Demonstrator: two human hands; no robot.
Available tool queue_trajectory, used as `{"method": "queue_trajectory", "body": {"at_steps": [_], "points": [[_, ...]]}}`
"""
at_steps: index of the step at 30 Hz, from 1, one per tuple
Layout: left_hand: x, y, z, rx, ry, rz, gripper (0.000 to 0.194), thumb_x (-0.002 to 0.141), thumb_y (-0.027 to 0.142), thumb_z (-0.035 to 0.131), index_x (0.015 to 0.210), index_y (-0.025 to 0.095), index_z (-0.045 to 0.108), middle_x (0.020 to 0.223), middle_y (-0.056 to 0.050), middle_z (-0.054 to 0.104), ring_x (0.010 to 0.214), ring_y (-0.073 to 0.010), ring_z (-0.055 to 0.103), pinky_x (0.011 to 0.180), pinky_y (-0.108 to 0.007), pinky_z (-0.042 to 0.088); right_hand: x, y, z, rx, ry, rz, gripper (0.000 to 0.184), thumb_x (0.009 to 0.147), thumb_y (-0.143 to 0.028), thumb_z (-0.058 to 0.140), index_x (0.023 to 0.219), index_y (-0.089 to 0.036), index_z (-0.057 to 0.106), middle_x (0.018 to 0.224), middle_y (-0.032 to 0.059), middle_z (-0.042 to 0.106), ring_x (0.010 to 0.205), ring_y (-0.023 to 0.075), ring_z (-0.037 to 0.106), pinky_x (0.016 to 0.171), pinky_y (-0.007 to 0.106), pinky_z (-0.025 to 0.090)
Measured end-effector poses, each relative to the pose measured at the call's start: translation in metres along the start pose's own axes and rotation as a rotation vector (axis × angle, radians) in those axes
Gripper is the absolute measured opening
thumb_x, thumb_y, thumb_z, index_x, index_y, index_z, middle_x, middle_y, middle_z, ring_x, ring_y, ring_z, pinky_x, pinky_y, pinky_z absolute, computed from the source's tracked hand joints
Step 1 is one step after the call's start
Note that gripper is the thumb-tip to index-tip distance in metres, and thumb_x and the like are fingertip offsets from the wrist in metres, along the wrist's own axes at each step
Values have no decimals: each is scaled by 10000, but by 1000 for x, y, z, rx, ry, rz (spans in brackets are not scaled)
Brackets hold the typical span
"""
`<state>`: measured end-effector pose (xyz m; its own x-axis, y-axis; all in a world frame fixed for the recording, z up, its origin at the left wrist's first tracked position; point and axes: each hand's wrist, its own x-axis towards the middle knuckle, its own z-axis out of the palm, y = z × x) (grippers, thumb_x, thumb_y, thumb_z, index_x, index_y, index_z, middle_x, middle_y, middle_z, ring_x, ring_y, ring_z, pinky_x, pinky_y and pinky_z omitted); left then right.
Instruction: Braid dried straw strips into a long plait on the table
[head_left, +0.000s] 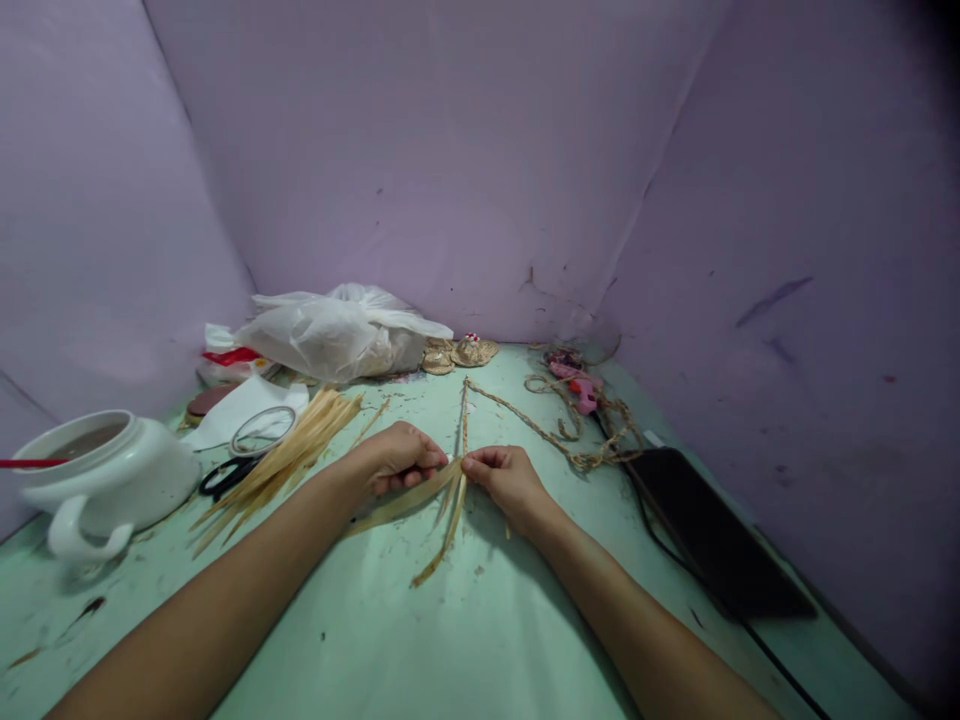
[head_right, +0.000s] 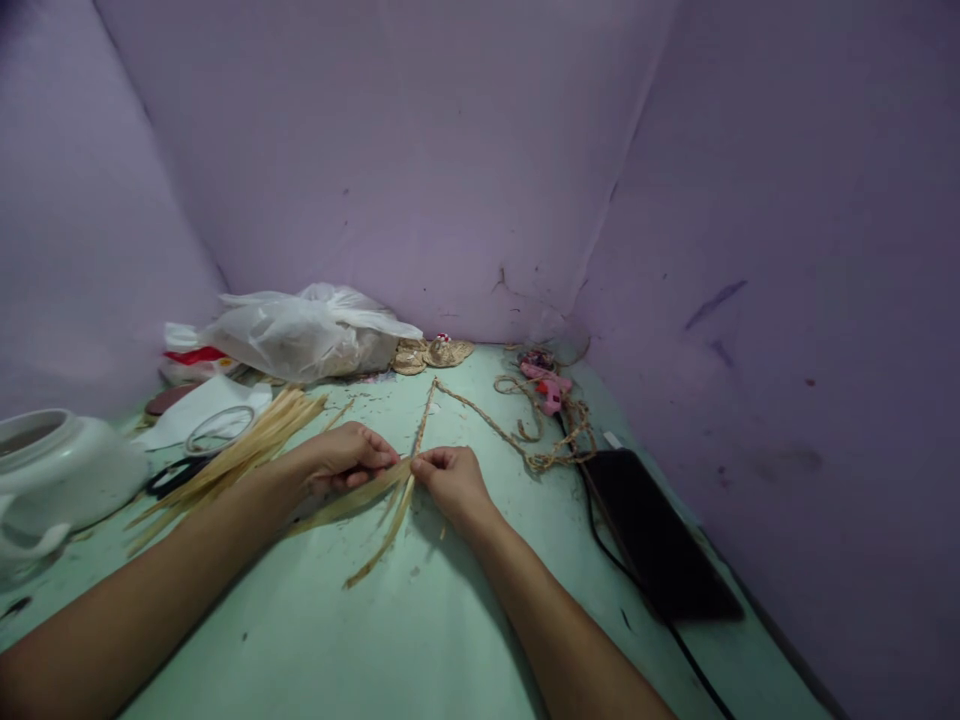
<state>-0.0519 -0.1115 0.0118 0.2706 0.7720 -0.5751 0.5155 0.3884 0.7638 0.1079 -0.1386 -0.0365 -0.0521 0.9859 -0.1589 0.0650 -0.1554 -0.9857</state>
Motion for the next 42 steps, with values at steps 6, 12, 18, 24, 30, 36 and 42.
{"method": "queue_trajectory", "body": {"at_steps": [6, 12, 18, 24, 30, 36, 42], "points": [[5, -5, 6, 57, 10, 34, 329, 516, 440, 630, 624, 133, 579, 352, 54, 377, 313, -40, 256, 357, -200, 129, -1, -3, 1, 30, -6, -13, 176, 543, -280, 622, 571, -107, 635, 488, -8, 548, 440, 64, 395, 459, 205, 296], [-1, 1, 12, 134, 145, 98, 268, 520, 364, 625, 622, 117, 616, 348, 40, 395, 341, -66, 308, 354, -205, 174, -1, -4, 2, 30, 0, -3, 155, 549, -254, 607, 577, -104, 635, 483, -7, 548, 429, 61, 392, 450, 202, 291], [-5, 5, 18, 154, 188, 189, 193, 525, 270, 608, 618, 103, 633, 334, 49, 380, 347, -56, 297, 367, -197, 209, 0, -2, 2, 39, -3, -8, 162, 559, -257, 604, 586, -99, 622, 475, -10, 535, 423, 54, 372, 438, 199, 271], [-8, 9, 22, 129, 197, 115, 171, 557, 273, 597, 592, 106, 599, 314, 47, 379, 313, -56, 290, 359, -198, 211, -1, -2, 2, 39, 0, -26, 177, 569, -272, 600, 584, -97, 620, 479, -4, 535, 424, 53, 371, 442, 203, 267], [-2, 1, 19, 110, 183, 99, 229, 563, 338, 590, 573, 109, 580, 321, 32, 391, 294, -59, 276, 338, -208, 169, 1, 0, 1, 53, 13, -26, 189, 552, -277, 624, 597, -94, 633, 508, 11, 566, 445, 65, 406, 460, 208, 293], [1, -1, 25, 59, 190, 140, 153, 532, 258, 587, 565, 109, 591, 350, 33, 384, 335, -62, 308, 344, -200, 177, -1, -3, 1, 72, 7, -1, 192, 552, -287, 641, 601, -102, 639, 480, -12, 541, 430, 56, 386, 457, 204, 292], [3, 6, 20, 49, 117, 123, 65, 507, 187, 547, 520, 124, 542, 339, 48, 346, 323, -45, 254, 341, -193, 137, 1, -2, 0, 76, -23, -2, 185, 549, -278, 644, 597, -100, 636, 517, 4, 564, 450, 60, 410, 463, 202, 294]]}}
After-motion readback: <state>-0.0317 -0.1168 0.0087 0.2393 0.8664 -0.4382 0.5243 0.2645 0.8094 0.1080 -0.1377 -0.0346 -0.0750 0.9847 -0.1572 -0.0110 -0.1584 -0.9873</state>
